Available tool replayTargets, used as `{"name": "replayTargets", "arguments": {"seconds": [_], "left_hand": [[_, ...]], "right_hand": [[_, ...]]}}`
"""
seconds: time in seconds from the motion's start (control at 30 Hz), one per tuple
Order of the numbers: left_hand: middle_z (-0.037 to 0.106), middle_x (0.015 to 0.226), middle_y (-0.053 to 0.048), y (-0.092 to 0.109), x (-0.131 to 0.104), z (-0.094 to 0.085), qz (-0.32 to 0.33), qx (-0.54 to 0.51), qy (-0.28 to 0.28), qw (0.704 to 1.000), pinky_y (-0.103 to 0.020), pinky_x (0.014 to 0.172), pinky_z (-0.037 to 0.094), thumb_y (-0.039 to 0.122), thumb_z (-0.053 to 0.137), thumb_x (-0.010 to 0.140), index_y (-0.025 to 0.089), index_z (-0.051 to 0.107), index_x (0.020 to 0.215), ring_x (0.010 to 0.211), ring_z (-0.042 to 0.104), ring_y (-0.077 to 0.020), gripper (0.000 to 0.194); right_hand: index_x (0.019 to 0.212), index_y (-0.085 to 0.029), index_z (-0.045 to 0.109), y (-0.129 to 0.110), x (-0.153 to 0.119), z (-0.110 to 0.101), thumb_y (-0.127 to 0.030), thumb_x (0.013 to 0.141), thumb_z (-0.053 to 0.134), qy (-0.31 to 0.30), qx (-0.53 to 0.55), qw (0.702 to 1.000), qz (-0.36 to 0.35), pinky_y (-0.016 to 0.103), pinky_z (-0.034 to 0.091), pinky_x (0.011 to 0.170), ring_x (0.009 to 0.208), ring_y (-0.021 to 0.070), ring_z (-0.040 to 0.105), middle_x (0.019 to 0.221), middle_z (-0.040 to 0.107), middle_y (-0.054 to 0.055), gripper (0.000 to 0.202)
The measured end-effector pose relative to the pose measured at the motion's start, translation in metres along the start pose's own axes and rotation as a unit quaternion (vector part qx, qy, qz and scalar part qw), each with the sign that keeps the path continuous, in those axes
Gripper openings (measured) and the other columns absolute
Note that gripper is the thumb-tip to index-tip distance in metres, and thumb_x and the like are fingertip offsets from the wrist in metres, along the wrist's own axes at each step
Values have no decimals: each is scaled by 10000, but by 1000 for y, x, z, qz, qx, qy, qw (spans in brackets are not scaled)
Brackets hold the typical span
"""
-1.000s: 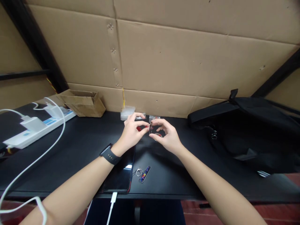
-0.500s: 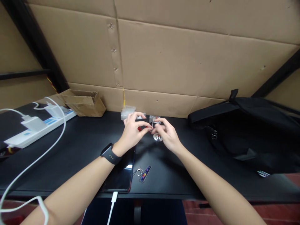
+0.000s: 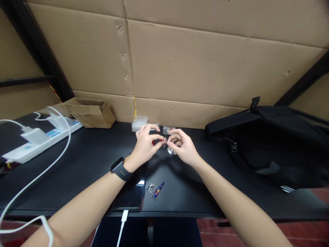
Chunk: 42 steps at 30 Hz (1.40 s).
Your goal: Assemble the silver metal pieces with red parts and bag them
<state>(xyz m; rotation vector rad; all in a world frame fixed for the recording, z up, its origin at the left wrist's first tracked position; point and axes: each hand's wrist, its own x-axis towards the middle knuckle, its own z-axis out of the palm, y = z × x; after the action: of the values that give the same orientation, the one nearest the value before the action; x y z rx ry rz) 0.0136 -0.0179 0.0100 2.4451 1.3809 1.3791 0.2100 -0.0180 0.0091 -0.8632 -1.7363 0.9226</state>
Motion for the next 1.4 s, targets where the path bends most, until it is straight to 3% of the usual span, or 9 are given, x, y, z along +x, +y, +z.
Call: {"name": "replayTargets", "arguments": {"seconds": [0.17, 0.33, 0.47, 0.8, 1.03, 1.13, 1.23, 1.3, 1.4], "left_hand": [[622, 1164, -40, 0, 0, -1, 17, -10, -25, 1000, -463, 1007, 360, 271, 744, 868, 288, 785, 857, 1226, 493, -280, 46], [581, 1251, -50, 1, 3, -8, -13, -26, -41, 999, -471, 1052, 352, 298, 644, 922, 273, 712, 1046, 1247, 490, -271, 144], [544, 1341, -47, 4, 2, -10, 12, -26, -94, 995, -480, 1080, 340, 422, 637, 928, 308, 681, 1149, 1307, 440, -294, 253], [560, 1354, -40, -2, -4, 2, 11, 33, -150, 988, -492, 986, 381, 384, 683, 857, 320, 730, 1060, 1276, 429, -326, 218], [628, 1255, -23, -5, -3, 3, 8, 22, -156, 987, -448, 938, 359, 401, 665, 913, 308, 777, 896, 1227, 454, -299, 146], [668, 1129, -21, -10, -3, 3, 5, 34, -186, 982, -434, 909, 338, 368, 687, 899, 302, 772, 891, 1146, 491, -280, 108], [677, 1031, -11, -14, -4, 4, 13, 48, -229, 972, -423, 878, 316, 344, 706, 884, 315, 771, 893, 1071, 515, -257, 71], [677, 1018, -9, -16, -5, 5, 18, 59, -240, 969, -421, 870, 309, 344, 695, 894, 327, 773, 892, 1059, 521, -254, 79], [676, 1002, -20, -17, -5, 3, 22, 75, -251, 965, -420, 880, 322, 357, 651, 920, 316, 766, 897, 1059, 537, -259, 124]], "right_hand": [[1114, -233, 513, 2, 0, -2, -331, 818, 724, 1, 23, 1000, 16, 239, 465, 559, 720, 151, 615, 854, 660, 7, 377], [1090, -256, 492, -3, 0, -8, -269, 828, 684, 19, -81, 996, -6, 248, 466, 614, 741, 152, 632, 850, 692, -13, 325], [1103, -261, 495, -7, -1, -10, -253, 826, 668, 15, -145, 989, -18, 265, 479, 694, 761, 151, 637, 863, 713, -18, 327], [1064, -267, 480, -6, -1, -11, -206, 840, 625, 0, -180, 983, -41, 262, 454, 712, 756, 139, 613, 845, 687, -38, 274], [1101, -261, 463, 0, -1, -7, -193, 863, 616, -46, -164, 983, -67, 250, 452, 681, 779, 143, 632, 855, 681, -31, 291], [1136, -252, 512, 1, 0, -14, -195, 878, 623, -62, -244, 964, -80, 275, 468, 751, 862, 165, 633, 928, 701, 2, 287], [1092, -239, 615, 4, -1, -26, -230, 875, 660, -85, -384, 916, -77, 327, 468, 847, 979, 211, 622, 1063, 707, 52, 222], [1037, -240, 671, 7, 0, -32, -246, 878, 671, -112, -450, 885, -51, 331, 467, 842, 991, 227, 628, 1057, 716, 58, 158], [978, -257, 723, 12, 1, -37, -228, 889, 659, -151, -487, 860, -2, 298, 462, 785, 967, 219, 653, 990, 736, 40, 114]]}}
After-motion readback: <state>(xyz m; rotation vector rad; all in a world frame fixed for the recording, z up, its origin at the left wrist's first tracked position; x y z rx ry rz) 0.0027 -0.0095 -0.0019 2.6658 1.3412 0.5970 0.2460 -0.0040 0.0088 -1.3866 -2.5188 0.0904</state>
